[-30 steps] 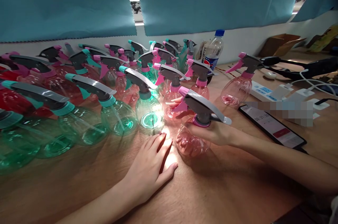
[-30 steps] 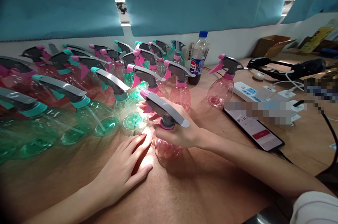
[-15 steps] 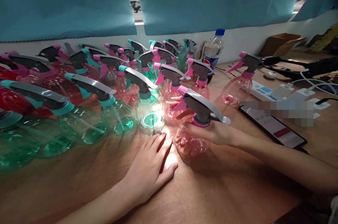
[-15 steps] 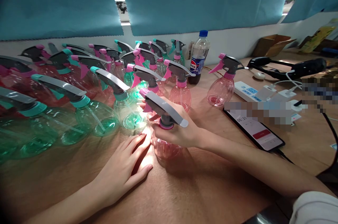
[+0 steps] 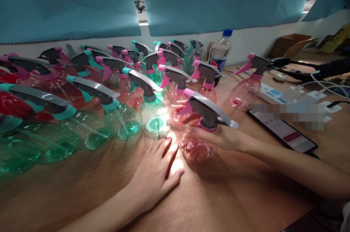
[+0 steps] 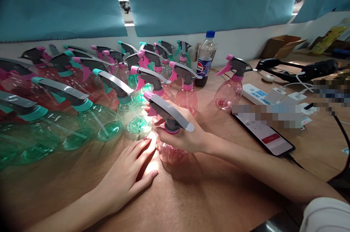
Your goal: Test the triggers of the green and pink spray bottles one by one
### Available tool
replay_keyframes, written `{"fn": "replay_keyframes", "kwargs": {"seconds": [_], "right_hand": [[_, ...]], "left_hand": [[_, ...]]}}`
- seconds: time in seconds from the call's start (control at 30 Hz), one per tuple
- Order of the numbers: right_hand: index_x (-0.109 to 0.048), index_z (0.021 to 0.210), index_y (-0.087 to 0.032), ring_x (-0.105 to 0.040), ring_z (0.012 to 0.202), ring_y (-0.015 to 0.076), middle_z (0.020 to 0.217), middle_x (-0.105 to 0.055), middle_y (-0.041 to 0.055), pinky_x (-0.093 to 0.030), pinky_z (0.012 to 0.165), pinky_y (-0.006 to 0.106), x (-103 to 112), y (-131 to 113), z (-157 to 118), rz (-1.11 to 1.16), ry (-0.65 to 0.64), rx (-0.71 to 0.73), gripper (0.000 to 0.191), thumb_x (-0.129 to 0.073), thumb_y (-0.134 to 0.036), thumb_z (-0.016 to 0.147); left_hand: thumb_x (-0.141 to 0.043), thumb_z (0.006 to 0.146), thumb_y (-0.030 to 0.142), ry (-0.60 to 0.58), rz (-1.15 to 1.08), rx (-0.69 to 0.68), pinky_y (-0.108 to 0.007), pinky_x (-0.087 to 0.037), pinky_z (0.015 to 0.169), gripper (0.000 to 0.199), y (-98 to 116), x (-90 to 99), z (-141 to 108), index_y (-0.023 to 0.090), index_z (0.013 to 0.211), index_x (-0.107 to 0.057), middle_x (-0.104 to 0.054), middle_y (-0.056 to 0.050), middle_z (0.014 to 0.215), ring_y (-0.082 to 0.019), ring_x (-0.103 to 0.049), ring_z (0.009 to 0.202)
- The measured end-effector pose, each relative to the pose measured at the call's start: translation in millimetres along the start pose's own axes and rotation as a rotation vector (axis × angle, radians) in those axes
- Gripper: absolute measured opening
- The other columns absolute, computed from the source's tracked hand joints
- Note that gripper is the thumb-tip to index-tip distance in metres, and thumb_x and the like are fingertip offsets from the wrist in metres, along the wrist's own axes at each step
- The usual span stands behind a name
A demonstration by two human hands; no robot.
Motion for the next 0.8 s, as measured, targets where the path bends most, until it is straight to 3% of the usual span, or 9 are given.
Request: {"fn": "replay_keyframes", "kwargs": {"seconds": [0.27,0.5,0.67,0.8], "right_hand": [[-0.055,0.073,-0.02,-0.057,0.071,0.0129,0.066,-0.057,-0.0024,-0.052,0.069,0.026,1.7,-0.4,1.4,0.018,0.015,-0.009,0.01,-0.047,-0.014,0.072],[-0.041,0.059,-0.022,-0.045,0.061,0.0117,0.053,-0.036,-0.0051,-0.043,0.057,0.024,-1.1,-3.3,1.6,-0.072,-0.013,0.014,0.016,-0.044,-0.016,0.074],[-0.033,0.056,-0.02,-0.03,0.052,0.0069,0.058,-0.034,-0.0059,-0.034,0.05,0.022,0.8,1.3,0.2,-0.038,-0.002,0.002,0.019,-0.044,-0.012,0.069],[-0.033,0.057,-0.021,-0.029,0.053,0.0079,0.056,-0.032,-0.0061,-0.03,0.048,0.022,-0.2,0.4,1.6,-0.077,-0.024,0.009,0.019,-0.044,-0.012,0.069]], "left_hand": [[-0.047,0.092,0.041,-0.005,-0.01,0.004,-0.048,-0.033,0.103,0.052,0.1,-0.3,1.1,0.012,0.135,-0.045,-0.045,-0.015,0.137,-0.033,-0.038,0.124],[-0.046,0.092,0.041,-0.011,-0.007,0.0,-0.049,-0.034,0.102,0.052,0.8,-0.8,0.8,0.013,0.136,-0.043,-0.044,-0.015,0.138,-0.032,-0.038,0.125],[-0.046,0.092,0.041,-0.005,-0.001,0.006,-0.049,-0.034,0.102,0.052,0.1,-0.8,1.0,0.013,0.136,-0.043,-0.044,-0.015,0.138,-0.032,-0.038,0.125],[-0.046,0.092,0.041,-0.003,-0.003,-0.001,-0.049,-0.034,0.102,0.052,0.6,-0.7,0.5,0.013,0.136,-0.043,-0.044,-0.015,0.138,-0.032,-0.038,0.125]]}}
Point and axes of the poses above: each hand's wrist, its own z-axis towards the middle knuckle, its own x-axis out of the back of the hand, y = z × x, the point moved 10 cm from there along z, towards the middle knuckle
